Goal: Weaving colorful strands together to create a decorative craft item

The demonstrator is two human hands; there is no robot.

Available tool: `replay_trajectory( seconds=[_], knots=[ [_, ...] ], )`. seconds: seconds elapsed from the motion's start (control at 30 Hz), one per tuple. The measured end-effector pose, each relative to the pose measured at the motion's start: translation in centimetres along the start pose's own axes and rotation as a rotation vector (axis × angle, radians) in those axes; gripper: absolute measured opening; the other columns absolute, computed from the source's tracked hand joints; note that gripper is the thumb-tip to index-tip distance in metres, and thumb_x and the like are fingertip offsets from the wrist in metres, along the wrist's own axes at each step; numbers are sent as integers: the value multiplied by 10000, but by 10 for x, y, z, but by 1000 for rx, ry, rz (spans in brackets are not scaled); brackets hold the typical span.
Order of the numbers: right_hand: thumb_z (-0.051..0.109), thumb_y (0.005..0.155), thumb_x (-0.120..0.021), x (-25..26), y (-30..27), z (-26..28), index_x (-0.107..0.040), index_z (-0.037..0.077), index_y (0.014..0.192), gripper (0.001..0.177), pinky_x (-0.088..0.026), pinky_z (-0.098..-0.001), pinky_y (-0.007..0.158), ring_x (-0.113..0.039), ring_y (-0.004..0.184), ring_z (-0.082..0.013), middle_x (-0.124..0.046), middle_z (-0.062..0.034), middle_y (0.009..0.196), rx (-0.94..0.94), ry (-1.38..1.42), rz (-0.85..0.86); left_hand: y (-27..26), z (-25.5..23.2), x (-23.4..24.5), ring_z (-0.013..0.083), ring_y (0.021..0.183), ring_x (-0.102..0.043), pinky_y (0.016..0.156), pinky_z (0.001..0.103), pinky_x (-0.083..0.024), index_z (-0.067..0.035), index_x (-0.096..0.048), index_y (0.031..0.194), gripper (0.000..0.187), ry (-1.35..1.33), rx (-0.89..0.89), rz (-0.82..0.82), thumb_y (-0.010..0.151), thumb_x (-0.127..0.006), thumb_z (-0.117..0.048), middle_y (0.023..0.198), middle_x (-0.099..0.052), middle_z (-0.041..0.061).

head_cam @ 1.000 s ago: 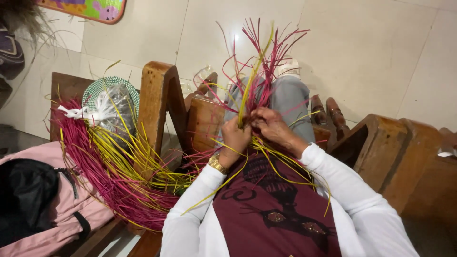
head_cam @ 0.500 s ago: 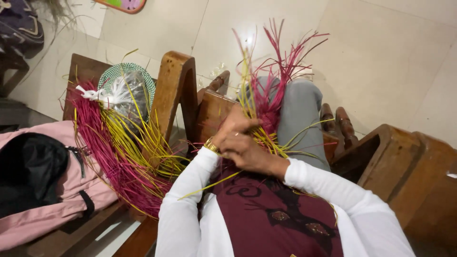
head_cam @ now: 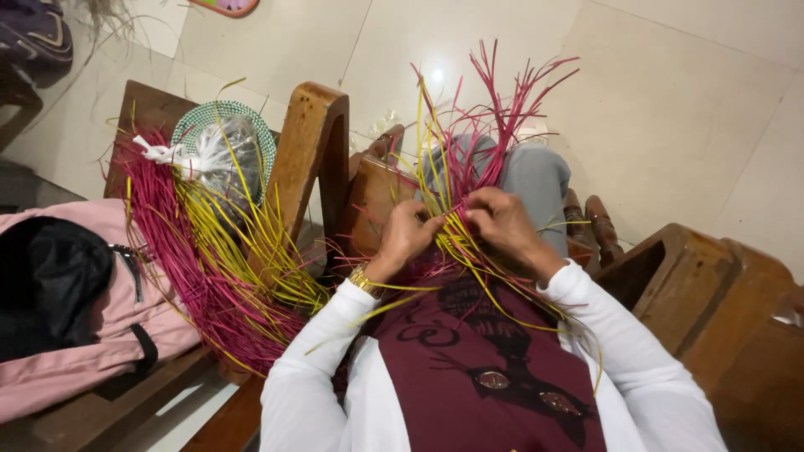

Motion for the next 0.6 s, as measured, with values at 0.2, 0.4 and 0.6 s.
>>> replay_trajectory(
  seconds=[0.2,0.4,0.6],
  knots=[
    [25,706,-654,-4,-4,-28,-677,124,924,240,-536,-425,726,-666,808,-308,-662,-77,756,-61,-264,134,15,29,-14,290,914,-681,741,376,-549,-148,-719,871,145,-27,-52,-11,805,-721,-278,878,-698,98],
    [34,643,-701,-18,-6,-17,-576,112,1077,458,-503,-460,774,-605,889,-357,-561,-108,858,118,-370,198,9,30,-23,282,961,-675,793,405,-537,-149,-723,920,146,-118,-2,3,861,-626,-240,919,-716,94],
    [26,796,-623,-22,-4,8,-660,124,1046,271,-487,-454,815,-575,920,-387,-542,-143,973,277,-90,195,21,50,-40,225,657,-639,602,357,-504,-67,-686,787,150,-289,-105,-3,867,-567,-112,652,-644,129]
  ],
)
Point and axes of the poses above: each hand's wrist, its own y-axis towards the middle knuckle, its own x-axis out of the back of the hand, z = x × y, the point moved 4 cm from there along y, towards the middle knuckle
